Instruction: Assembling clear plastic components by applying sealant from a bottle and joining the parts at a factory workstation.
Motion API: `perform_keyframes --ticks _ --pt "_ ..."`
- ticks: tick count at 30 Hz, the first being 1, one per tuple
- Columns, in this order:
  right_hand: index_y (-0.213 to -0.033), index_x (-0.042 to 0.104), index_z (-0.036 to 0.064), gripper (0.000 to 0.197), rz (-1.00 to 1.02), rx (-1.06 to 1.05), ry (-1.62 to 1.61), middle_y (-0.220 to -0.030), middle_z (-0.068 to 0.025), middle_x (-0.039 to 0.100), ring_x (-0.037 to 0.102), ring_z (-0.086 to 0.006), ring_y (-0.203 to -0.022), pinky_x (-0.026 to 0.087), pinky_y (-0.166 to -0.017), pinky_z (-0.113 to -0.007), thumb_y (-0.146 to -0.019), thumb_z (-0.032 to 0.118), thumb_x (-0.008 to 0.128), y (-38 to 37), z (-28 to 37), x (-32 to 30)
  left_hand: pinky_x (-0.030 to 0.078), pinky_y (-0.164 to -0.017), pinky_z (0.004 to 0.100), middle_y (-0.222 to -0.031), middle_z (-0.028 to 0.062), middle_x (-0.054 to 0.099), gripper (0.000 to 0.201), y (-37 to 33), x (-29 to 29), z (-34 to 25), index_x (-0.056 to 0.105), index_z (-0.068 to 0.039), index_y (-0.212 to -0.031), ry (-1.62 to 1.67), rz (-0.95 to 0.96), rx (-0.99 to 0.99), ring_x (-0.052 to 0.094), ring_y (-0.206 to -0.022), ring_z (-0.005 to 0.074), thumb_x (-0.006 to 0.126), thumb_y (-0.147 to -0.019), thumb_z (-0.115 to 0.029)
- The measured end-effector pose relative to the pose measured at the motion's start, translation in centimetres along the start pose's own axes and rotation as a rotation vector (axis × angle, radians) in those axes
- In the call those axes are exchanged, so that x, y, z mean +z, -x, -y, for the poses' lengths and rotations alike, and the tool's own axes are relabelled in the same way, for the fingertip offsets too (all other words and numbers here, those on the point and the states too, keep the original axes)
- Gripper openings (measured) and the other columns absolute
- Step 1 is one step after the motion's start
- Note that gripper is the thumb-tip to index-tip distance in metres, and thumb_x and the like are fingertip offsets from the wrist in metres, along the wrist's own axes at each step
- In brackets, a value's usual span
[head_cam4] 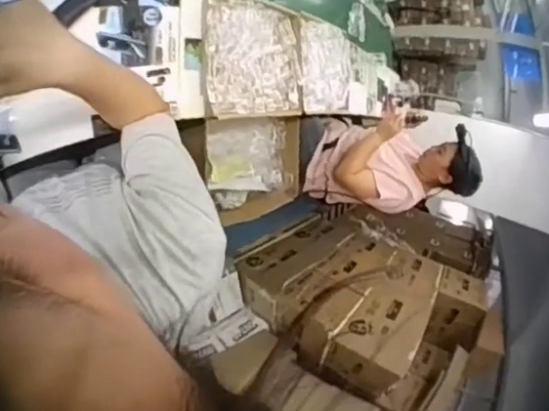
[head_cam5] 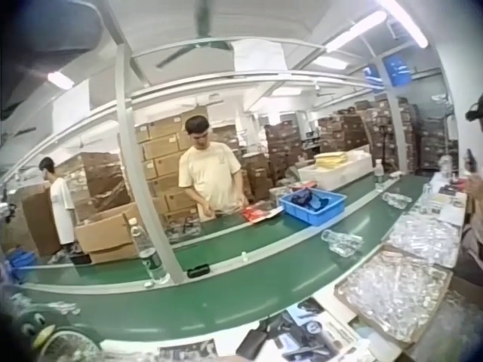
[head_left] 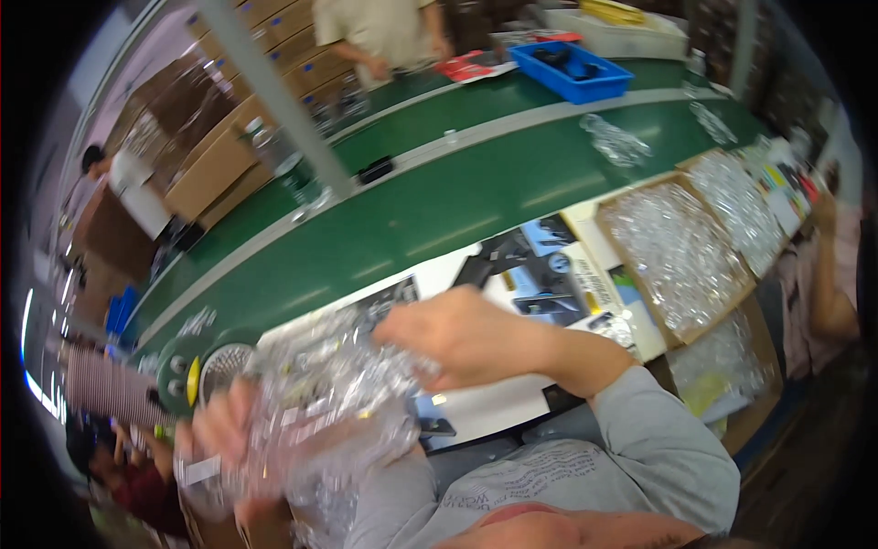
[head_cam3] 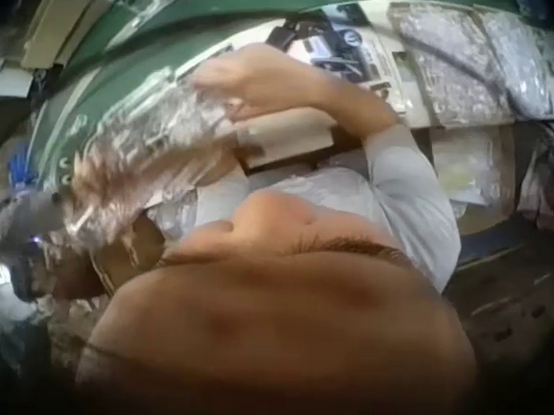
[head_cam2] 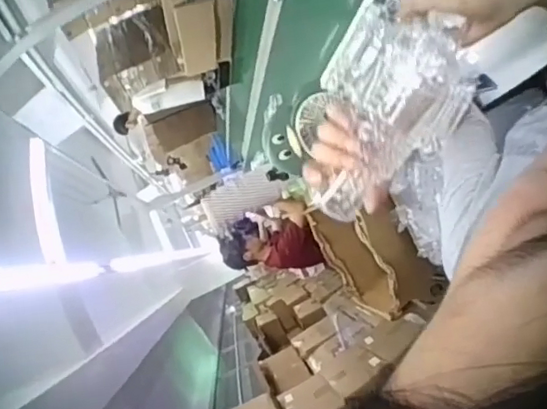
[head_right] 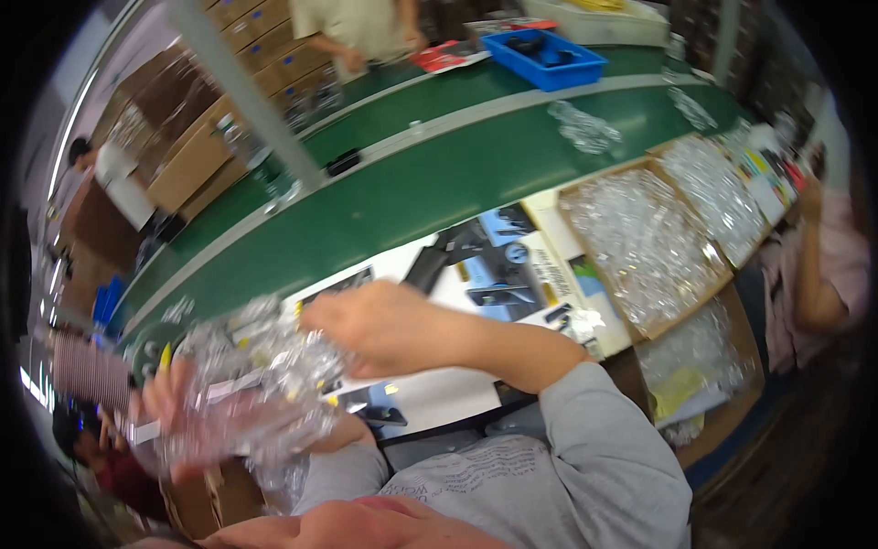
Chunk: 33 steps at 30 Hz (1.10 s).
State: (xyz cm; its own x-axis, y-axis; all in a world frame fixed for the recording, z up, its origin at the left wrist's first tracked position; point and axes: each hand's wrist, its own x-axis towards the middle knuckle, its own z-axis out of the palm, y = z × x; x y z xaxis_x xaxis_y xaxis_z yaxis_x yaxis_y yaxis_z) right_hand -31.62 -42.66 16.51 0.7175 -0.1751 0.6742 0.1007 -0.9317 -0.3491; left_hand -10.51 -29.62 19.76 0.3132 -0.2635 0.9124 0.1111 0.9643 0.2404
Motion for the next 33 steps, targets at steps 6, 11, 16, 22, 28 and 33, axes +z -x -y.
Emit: perform_keyframes --ticks 6,11,16,22,28,33 --pt "-0.111 0.050 0.0001 0.062 0.075 -0.190 -0.076 -0.085 -0.0079 0.051 0.058 -0.0234 -0.077 0.048 -0.060 -0.033 -0.057 0.020 0.072 0.3 4.0 2.2 0.036 -0.069 0.0284 -0.074 -0.0039 0.056 0.033 0.9 0.4 -6.4 0.056 -0.020 -0.113 0.194 0.097 -0.061 0.053 -0.068 0.0090 0.058 -0.086 -0.037" --pt "-0.109 0.051 -0.0006 0.060 0.003 -0.100 -0.011 -0.082 -0.0084 0.051 0.058 -0.0234 -0.074 0.048 -0.058 -0.032 -0.055 0.018 0.071 0.4 4.6 2.8 0.035 -0.068 0.0268 -0.079 0.0008 0.050 0.068 1.5 -0.2 -6.2 0.042 -0.015 -0.128 0.059 0.093 0.036 0.047 -0.068 0.0122 0.072 -0.075 -0.044" --pt "-0.105 0.051 0.0001 0.052 -0.034 -0.028 0.021 -0.078 -0.0084 0.051 0.058 -0.0251 -0.067 0.047 -0.054 -0.034 -0.057 0.014 0.065 0.8 4.2 3.7 0.038 -0.071 0.0285 -0.082 0.0026 0.049 0.067 1.5 -0.6 -4.4 0.040 -0.014 -0.126 0.062 0.092 0.063 0.048 -0.071 0.0136 0.067 -0.077 -0.051" --pt "-0.098 0.051 0.0027 0.042 0.020 -0.017 -0.118 -0.074 -0.0092 0.052 0.057 -0.0281 -0.061 0.046 -0.050 -0.037 -0.058 0.010 0.060 0.4 3.9 4.2 0.038 -0.074 0.0304 -0.084 0.0042 0.050 0.065 1.6 -0.2 -2.8 0.040 -0.012 -0.126 0.030 0.034 0.096 0.048 -0.075 0.0154 0.066 -0.078 -0.047" --pt "-0.101 0.053 0.0022 0.040 -0.152 -0.025 -0.024 -0.074 -0.0086 0.050 0.057 -0.0252 -0.064 0.046 -0.052 -0.036 -0.063 0.010 0.059 0.5 4.4 4.1 0.037 -0.076 0.0322 -0.087 0.0059 0.050 0.063 1.6 0.1 -1.7 0.040 -0.011 -0.125 -0.022 -0.028 0.104 0.048 -0.078 0.0172 0.065 -0.079 -0.044" --pt "-0.101 0.053 0.0020 0.037 -0.132 -0.088 0.023 -0.073 -0.0080 0.048 0.057 -0.0242 -0.066 0.046 -0.052 -0.035 -0.067 0.013 0.060 0.8 4.2 2.7 0.037 -0.078 0.0337 -0.089 0.0073 0.051 0.061 1.2 0.7 -0.3 0.040 -0.010 -0.125 -0.047 -0.057 0.087 0.048 -0.081 0.0187 0.064 -0.079 -0.042"
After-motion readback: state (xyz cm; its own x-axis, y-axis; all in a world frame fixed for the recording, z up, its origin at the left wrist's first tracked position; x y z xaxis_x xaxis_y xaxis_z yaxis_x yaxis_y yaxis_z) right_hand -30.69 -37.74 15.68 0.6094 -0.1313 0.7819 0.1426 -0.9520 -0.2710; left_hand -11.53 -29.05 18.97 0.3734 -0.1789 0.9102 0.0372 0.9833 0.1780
